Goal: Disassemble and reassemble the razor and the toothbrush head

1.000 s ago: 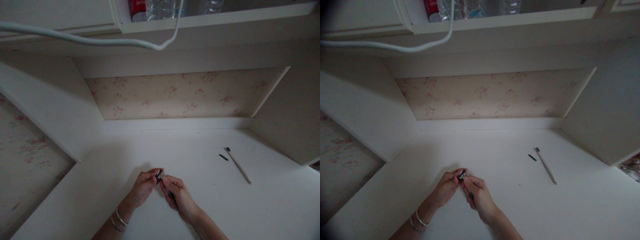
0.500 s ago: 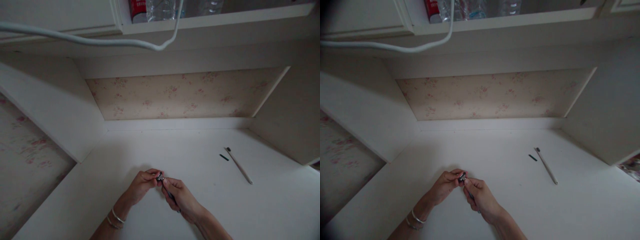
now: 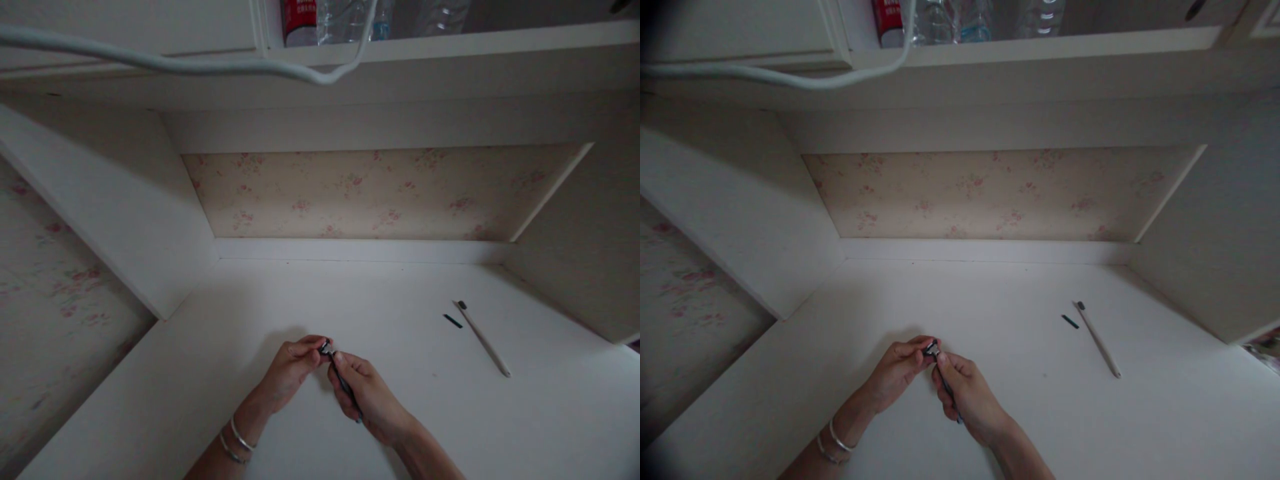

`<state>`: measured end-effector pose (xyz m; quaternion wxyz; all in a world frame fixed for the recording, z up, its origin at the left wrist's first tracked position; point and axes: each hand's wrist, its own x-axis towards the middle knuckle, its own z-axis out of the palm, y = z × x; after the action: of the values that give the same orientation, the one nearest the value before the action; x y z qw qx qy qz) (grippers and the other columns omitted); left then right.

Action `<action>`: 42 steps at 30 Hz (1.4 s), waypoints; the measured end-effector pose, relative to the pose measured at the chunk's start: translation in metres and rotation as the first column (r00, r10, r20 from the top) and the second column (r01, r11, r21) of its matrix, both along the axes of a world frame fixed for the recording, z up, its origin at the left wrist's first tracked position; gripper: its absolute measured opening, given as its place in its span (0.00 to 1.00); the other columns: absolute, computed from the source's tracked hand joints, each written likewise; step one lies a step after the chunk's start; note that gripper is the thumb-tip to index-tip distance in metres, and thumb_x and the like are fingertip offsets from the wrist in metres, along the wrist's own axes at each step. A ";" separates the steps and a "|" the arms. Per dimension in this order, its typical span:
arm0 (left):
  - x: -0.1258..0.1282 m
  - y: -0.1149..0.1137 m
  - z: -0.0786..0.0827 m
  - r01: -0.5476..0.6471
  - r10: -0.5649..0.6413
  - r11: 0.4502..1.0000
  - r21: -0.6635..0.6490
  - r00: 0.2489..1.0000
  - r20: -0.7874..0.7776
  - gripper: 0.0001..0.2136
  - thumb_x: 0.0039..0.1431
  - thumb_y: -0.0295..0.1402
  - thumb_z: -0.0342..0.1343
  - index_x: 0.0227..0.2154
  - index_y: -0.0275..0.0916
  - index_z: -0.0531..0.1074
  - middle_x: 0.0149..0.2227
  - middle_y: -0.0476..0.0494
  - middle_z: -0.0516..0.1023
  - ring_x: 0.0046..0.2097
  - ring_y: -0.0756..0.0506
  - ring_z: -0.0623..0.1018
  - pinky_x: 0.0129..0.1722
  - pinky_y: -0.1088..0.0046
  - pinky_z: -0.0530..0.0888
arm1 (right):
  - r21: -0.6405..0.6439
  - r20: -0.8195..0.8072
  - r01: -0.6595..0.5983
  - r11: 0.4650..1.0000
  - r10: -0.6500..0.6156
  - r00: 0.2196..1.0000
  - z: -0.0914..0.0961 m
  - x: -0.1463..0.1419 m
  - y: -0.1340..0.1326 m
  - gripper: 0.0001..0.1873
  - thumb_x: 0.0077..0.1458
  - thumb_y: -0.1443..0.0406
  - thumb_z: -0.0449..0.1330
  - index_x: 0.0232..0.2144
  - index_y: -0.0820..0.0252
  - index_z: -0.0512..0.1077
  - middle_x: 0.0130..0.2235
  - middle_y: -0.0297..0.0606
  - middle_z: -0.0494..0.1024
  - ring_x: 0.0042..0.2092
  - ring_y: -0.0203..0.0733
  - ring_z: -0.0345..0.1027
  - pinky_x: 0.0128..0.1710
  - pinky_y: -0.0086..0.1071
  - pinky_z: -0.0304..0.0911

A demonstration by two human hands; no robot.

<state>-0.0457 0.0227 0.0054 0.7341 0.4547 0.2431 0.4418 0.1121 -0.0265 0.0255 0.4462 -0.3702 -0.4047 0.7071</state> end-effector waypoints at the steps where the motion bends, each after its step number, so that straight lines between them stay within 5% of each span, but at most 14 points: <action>1: 0.000 0.000 0.000 0.001 -0.001 1.000 -0.018 1.000 0.010 0.10 0.52 0.34 0.62 0.36 0.36 0.80 0.48 0.37 0.74 0.47 0.43 0.73 0.52 0.63 0.67 | 0.002 -0.001 0.002 1.000 -0.002 1.000 0.000 0.000 0.000 0.23 0.57 0.48 0.53 0.24 0.61 0.65 0.16 0.23 0.55 0.16 0.25 0.40 0.12 0.21 0.42; 6: -0.002 0.001 -0.001 0.015 -0.008 0.992 -0.124 0.998 0.059 0.13 0.54 0.35 0.60 0.41 0.35 0.78 0.48 0.35 0.76 0.46 0.44 0.75 0.52 0.64 0.67 | -0.030 -0.033 0.018 0.999 -0.019 0.999 0.002 0.001 0.000 0.23 0.57 0.48 0.53 0.24 0.61 0.64 0.16 0.24 0.57 0.16 0.26 0.41 0.12 0.21 0.43; 12: 0.000 0.000 0.001 -0.003 0.009 0.997 -0.083 0.997 0.078 0.13 0.49 0.31 0.64 0.39 0.36 0.78 0.45 0.37 0.78 0.44 0.45 0.76 0.50 0.65 0.68 | 0.007 -0.056 -0.027 1.000 0.027 0.998 0.001 0.005 0.000 0.17 0.53 0.53 0.61 0.25 0.60 0.65 0.16 0.23 0.58 0.16 0.26 0.43 0.12 0.21 0.44; 20: 0.002 0.000 0.001 -0.039 0.041 0.998 -0.058 0.999 0.029 0.15 0.48 0.32 0.65 0.41 0.38 0.77 0.41 0.41 0.79 0.41 0.46 0.76 0.49 0.65 0.68 | 0.067 0.012 -0.011 0.998 0.010 1.000 0.000 0.003 0.003 0.22 0.57 0.50 0.54 0.25 0.64 0.70 0.16 0.27 0.62 0.16 0.28 0.51 0.15 0.22 0.49; 27: 0.002 -0.002 0.006 -0.042 0.044 0.991 -0.127 0.999 0.016 0.17 0.50 0.33 0.64 0.44 0.36 0.75 0.38 0.37 0.81 0.41 0.44 0.78 0.48 0.62 0.68 | 0.015 -0.163 -0.014 1.000 0.017 0.986 -0.003 0.002 0.004 0.20 0.57 0.51 0.55 0.36 0.63 0.69 0.29 0.36 0.74 0.18 0.29 0.59 0.17 0.24 0.57; 34: 0.005 -0.004 0.011 -0.060 0.060 0.987 -0.146 0.998 -0.003 0.16 0.51 0.35 0.62 0.43 0.34 0.75 0.37 0.37 0.81 0.37 0.45 0.78 0.46 0.62 0.68 | 0.002 -0.271 -0.058 0.998 0.056 0.961 -0.006 0.003 0.006 0.16 0.57 0.53 0.56 0.39 0.60 0.66 0.31 0.35 0.74 0.21 0.31 0.63 0.22 0.28 0.62; 42: 0.007 -0.003 0.012 -0.039 0.046 0.996 -0.079 0.995 0.084 0.12 0.58 0.34 0.56 0.42 0.32 0.75 0.40 0.35 0.79 0.42 0.42 0.77 0.48 0.59 0.69 | -0.062 -0.392 0.049 0.997 -0.069 0.917 -0.017 0.009 0.010 0.10 0.58 0.59 0.58 0.37 0.60 0.71 0.32 0.34 0.71 0.28 0.34 0.64 0.31 0.33 0.65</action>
<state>-0.0385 0.0197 0.0169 0.7514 0.4013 0.2381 0.4666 0.1212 -0.0162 0.0086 0.5299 -0.2439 -0.2773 0.7634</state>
